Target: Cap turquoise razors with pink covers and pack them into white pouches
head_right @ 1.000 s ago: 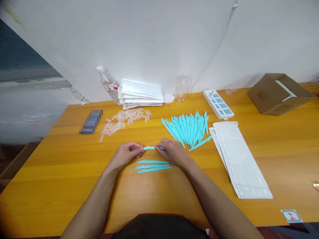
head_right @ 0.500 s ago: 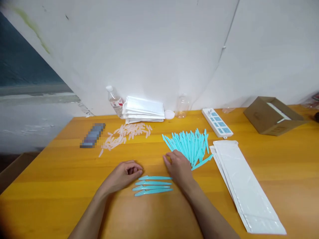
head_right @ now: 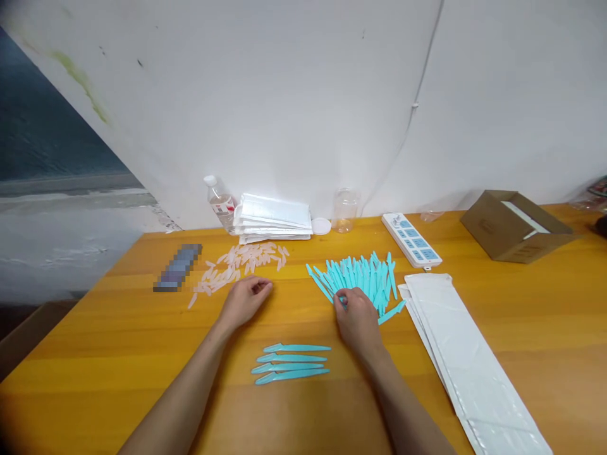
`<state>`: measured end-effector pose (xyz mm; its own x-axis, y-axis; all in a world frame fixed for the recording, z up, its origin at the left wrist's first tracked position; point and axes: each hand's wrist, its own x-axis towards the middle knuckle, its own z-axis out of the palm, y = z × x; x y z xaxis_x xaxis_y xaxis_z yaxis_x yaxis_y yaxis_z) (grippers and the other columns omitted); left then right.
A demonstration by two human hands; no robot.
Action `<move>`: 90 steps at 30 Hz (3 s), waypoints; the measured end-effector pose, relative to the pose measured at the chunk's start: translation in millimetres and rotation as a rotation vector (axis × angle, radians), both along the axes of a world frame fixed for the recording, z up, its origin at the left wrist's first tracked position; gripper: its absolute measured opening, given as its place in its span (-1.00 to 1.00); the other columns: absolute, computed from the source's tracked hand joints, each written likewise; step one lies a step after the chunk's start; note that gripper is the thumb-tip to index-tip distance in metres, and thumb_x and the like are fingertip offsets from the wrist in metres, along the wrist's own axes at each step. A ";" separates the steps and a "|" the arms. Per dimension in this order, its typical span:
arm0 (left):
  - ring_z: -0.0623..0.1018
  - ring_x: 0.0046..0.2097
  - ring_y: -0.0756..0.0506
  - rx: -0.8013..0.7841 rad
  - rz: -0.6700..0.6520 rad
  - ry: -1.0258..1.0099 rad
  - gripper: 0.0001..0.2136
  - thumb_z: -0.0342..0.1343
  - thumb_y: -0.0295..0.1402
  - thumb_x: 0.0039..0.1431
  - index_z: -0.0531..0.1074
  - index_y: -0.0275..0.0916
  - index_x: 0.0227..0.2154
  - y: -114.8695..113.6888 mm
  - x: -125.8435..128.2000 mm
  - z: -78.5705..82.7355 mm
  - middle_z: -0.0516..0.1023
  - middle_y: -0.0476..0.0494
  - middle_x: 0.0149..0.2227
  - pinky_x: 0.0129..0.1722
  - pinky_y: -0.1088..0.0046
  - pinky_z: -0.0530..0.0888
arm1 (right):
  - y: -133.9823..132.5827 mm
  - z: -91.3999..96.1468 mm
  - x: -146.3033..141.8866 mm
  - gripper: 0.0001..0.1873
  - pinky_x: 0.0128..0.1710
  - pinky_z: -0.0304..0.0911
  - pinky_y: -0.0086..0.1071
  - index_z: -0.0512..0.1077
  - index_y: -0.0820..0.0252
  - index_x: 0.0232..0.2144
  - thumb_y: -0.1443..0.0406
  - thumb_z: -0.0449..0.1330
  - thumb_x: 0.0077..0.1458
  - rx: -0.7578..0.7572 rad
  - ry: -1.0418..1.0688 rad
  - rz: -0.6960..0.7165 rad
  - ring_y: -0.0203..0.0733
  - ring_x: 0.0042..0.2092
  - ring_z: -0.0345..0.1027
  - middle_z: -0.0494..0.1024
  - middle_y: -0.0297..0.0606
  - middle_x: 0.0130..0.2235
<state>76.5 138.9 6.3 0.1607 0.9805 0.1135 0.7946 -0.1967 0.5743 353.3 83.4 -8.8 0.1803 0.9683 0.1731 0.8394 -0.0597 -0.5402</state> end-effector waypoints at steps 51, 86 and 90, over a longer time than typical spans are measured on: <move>0.51 -0.44 0.03 -0.600 0.085 -0.956 -0.62 0.39 -0.10 -0.03 0.48 -0.32 -0.34 -52.1 -22.4 -10.0 0.58 -0.09 -0.43 -0.40 0.51 0.43 | -11.3 11.4 -16.5 -0.55 -0.51 -0.03 -0.44 0.37 0.15 -0.34 -0.11 0.24 0.10 -0.533 0.990 0.416 -0.36 -0.50 0.07 0.30 -0.44 -0.49; 0.47 -0.39 -0.05 -0.102 0.133 -0.220 -0.64 0.09 -0.06 0.23 0.59 -0.27 -0.28 -43.6 -59.1 -7.4 0.56 -0.07 -0.42 -0.37 0.49 0.36 | -11.5 3.7 -16.6 -0.66 -0.33 0.10 -0.31 0.59 0.20 -0.09 0.18 0.09 0.29 -0.059 -0.289 0.076 -0.07 -0.24 0.44 0.61 -0.06 -0.19; 0.52 -0.33 -0.08 0.100 0.295 -0.017 -0.70 0.07 -0.15 0.24 0.60 -0.24 -0.21 -35.9 -74.0 -15.6 0.58 -0.11 -0.33 -0.25 0.43 0.42 | -6.9 2.7 -18.6 -0.68 -0.40 0.03 -0.32 0.61 0.15 -0.16 0.20 0.07 0.30 -0.089 -0.336 0.060 -0.10 -0.28 0.45 0.62 -0.10 -0.21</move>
